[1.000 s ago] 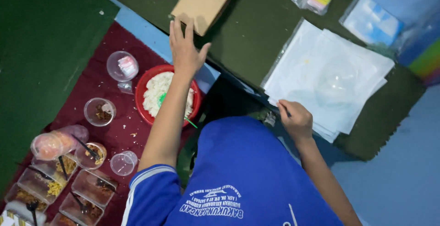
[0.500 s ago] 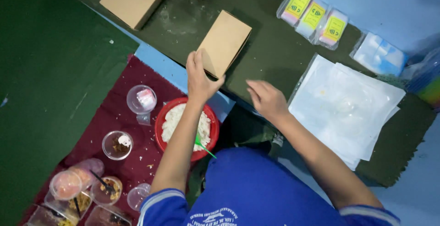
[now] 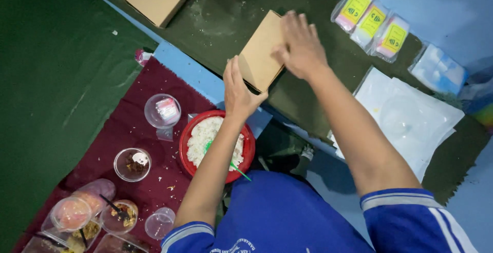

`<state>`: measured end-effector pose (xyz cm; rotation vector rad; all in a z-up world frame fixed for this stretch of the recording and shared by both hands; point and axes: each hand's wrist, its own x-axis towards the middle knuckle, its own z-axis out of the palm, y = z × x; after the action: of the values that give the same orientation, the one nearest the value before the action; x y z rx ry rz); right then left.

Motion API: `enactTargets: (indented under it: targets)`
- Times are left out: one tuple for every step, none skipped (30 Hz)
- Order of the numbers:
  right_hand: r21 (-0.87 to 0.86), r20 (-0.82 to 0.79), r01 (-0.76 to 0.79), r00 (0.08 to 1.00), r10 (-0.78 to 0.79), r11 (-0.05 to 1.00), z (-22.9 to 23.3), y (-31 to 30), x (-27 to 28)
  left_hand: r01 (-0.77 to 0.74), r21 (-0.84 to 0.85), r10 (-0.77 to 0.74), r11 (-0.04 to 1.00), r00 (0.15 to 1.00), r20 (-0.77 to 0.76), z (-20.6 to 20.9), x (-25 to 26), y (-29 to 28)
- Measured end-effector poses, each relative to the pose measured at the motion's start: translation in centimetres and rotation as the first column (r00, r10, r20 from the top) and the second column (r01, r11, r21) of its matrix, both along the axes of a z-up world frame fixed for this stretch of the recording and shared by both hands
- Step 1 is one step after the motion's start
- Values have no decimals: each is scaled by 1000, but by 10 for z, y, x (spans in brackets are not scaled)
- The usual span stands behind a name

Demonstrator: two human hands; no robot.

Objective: Preparing and packing individual meal portions with rice and various toppings into boxes

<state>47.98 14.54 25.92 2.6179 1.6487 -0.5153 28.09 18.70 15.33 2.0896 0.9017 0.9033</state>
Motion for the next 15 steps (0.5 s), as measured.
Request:
enactTargets:
  targets:
    - [-2,-1,-1,1000,1,1000,0,0,-2,-1,-2,1,1000,1000,-1,-1,-2,0]
    - [32,19,-24,1000,23,999,1,-1,-1,-7,23,7,1000,1000,-2,-1,-1,1]
    - [65,39,-47,998,45,997,3,-2,-1,-14,49,14,999,1000,-4,-2,-1,1]
    - [70,45,-50,998,47,996,-9,-3,-5,-17,54,17,998,1000,1,-3,1,2]
    - [45,57,-223,974,220,974,-20,-4,-9,-19,77,19,997,1000,-12,-5,3,3]
    - [18,59,-385,922,383,923,-33,-7,-16,-15,99,19,995,999,-32,-7,1,1]
    - [21,59,-383,922,382,923,-42,-10,-18,-14,102,18,995,999,-33,-7,1,3]
    - [39,43,-368,930,366,929,-51,-14,-20,-6,107,11,994,999,-45,-8,1,3]
    - [57,26,-351,936,350,935,-60,-18,-22,2,113,4,994,998,-56,-9,0,3]
    - [52,18,-355,935,354,933,-59,-19,-17,-1,106,8,994,998,-63,-4,-1,3]
    - [69,69,-305,951,300,950,-58,-21,-13,33,79,-27,996,997,-75,1,-3,4]
    - [84,117,-268,959,258,960,-57,-21,-10,52,47,-48,998,995,-87,5,-7,3]
    - [76,108,-285,955,277,955,-50,-22,-6,34,36,-30,999,995,-94,4,-8,8]
    - [133,75,-241,970,233,961,-46,-25,-6,97,-26,-100,995,982,-159,2,-15,8]
    - [185,40,-192,981,188,964,-43,-28,-7,155,-94,-172,983,961,-217,-1,-23,8]
